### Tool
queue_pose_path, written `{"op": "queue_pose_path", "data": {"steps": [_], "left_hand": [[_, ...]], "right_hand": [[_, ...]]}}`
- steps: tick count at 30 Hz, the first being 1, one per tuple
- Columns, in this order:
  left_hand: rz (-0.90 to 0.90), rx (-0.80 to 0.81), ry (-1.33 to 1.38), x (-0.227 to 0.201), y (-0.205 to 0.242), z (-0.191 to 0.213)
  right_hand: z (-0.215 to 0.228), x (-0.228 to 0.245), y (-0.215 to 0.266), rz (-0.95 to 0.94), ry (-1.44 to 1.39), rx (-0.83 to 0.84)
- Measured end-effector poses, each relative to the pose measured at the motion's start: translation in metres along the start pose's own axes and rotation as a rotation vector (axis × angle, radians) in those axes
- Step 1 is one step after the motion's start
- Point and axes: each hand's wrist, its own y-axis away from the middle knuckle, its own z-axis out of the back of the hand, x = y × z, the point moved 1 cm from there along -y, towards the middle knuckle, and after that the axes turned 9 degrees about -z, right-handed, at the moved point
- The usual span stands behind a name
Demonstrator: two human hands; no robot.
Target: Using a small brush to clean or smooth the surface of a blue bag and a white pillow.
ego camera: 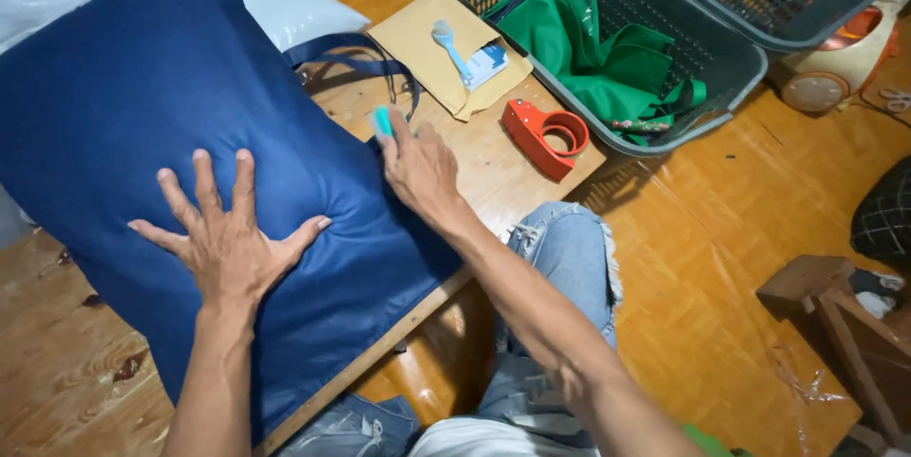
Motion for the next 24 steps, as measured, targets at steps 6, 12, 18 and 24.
{"op": "queue_pose_path", "data": {"steps": [6,12,18,24], "left_hand": [[0.018,0.028,-0.011,0.002,0.0,-0.002],[-0.003,0.016,-0.014,-0.002,0.001,0.0],[0.036,0.032,-0.025,0.001,0.004,-0.002],[0.018,0.003,-0.028,0.003,0.004,-0.003]], "right_hand": [[-0.024,0.037,0.001,0.049,-0.209,0.06],[-0.046,-0.01,-0.02,-0.126,-0.002,0.258],[-0.025,-0.013,-0.036,-0.077,-0.006,0.062],[-0.031,0.044,-0.033,0.014,-0.395,0.172]]}}
